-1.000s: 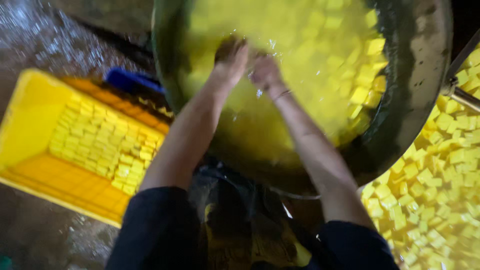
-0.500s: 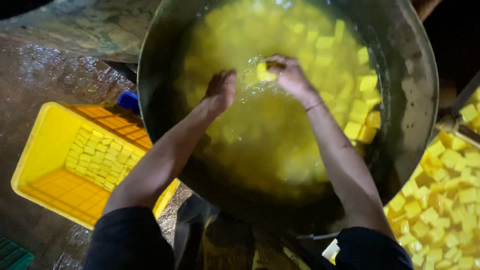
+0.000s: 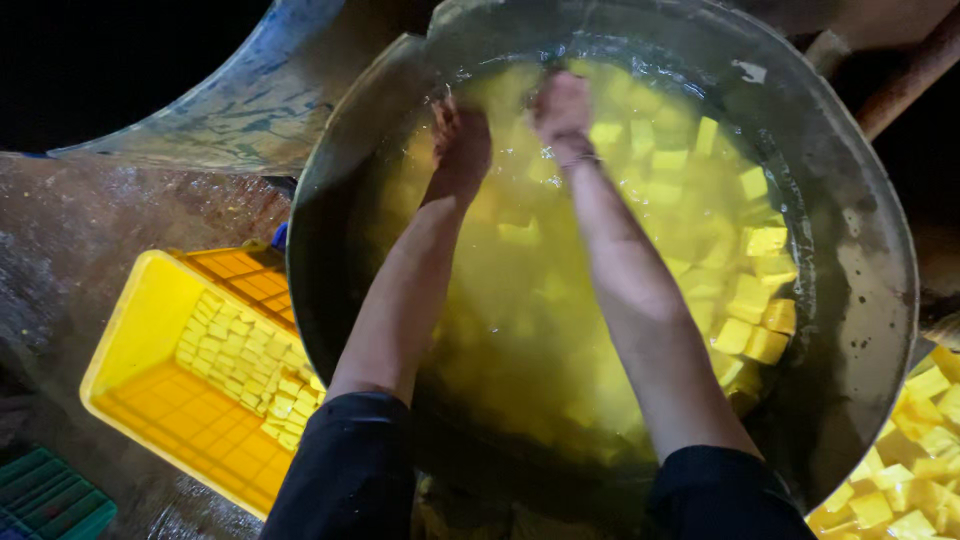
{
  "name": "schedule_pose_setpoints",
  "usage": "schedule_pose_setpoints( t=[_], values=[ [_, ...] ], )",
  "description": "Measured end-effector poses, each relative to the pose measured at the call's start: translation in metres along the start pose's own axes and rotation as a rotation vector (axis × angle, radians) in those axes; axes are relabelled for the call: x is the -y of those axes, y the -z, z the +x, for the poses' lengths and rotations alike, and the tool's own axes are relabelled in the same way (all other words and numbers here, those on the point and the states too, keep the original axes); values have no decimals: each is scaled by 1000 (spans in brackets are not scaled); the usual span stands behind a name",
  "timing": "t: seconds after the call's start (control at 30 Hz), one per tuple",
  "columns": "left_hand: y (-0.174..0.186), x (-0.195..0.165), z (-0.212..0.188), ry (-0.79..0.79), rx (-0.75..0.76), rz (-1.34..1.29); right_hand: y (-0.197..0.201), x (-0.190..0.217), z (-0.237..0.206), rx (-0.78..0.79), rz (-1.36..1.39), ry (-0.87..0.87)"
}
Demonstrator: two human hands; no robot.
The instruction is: The person repeatedly scoops yellow cubed food items from a large metal basin filled with water and places them into a yellow plastic crate. The person uses both hands to lift and transfer the cubes, rinsing them in the process.
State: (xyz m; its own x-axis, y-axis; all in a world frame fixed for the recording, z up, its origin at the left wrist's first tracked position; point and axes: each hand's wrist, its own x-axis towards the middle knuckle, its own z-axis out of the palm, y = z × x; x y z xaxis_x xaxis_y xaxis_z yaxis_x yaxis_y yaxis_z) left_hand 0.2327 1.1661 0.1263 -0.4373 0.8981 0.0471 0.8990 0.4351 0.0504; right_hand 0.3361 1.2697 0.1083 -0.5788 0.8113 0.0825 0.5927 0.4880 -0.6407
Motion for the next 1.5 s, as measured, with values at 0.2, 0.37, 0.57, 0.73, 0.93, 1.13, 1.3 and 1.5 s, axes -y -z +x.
schedule_pose_setpoints(
  t=[0.2,0.37,0.57,0.73,0.93,1.13,1.3,1.5],
  values=[
    [-6,35,-7,-234,197,-384,36,-37,-42,165,947,-204],
    [8,32,-22,-367,-67,-717,62,-39,-102,137,1214,-482],
    [7,-17,-64,319,389,-2335,74,-27,-154,253,1196,-473],
    [-28,-71,-93,632,164,-2632,64,-21,-173,170,950,-331],
    [-33,-100,-112,649,88,-2919,69,16,-179,-5,459,-30],
    [-16,-83,-119,782,-29,-3081,75,51,-134,316,345,-350],
    [8,-5,-99,520,-164,-3163,29,47,-98,199,-49,289],
    [61,54,-110,486,-244,-2909,-18,54,-104,361,-341,379]
  ],
)
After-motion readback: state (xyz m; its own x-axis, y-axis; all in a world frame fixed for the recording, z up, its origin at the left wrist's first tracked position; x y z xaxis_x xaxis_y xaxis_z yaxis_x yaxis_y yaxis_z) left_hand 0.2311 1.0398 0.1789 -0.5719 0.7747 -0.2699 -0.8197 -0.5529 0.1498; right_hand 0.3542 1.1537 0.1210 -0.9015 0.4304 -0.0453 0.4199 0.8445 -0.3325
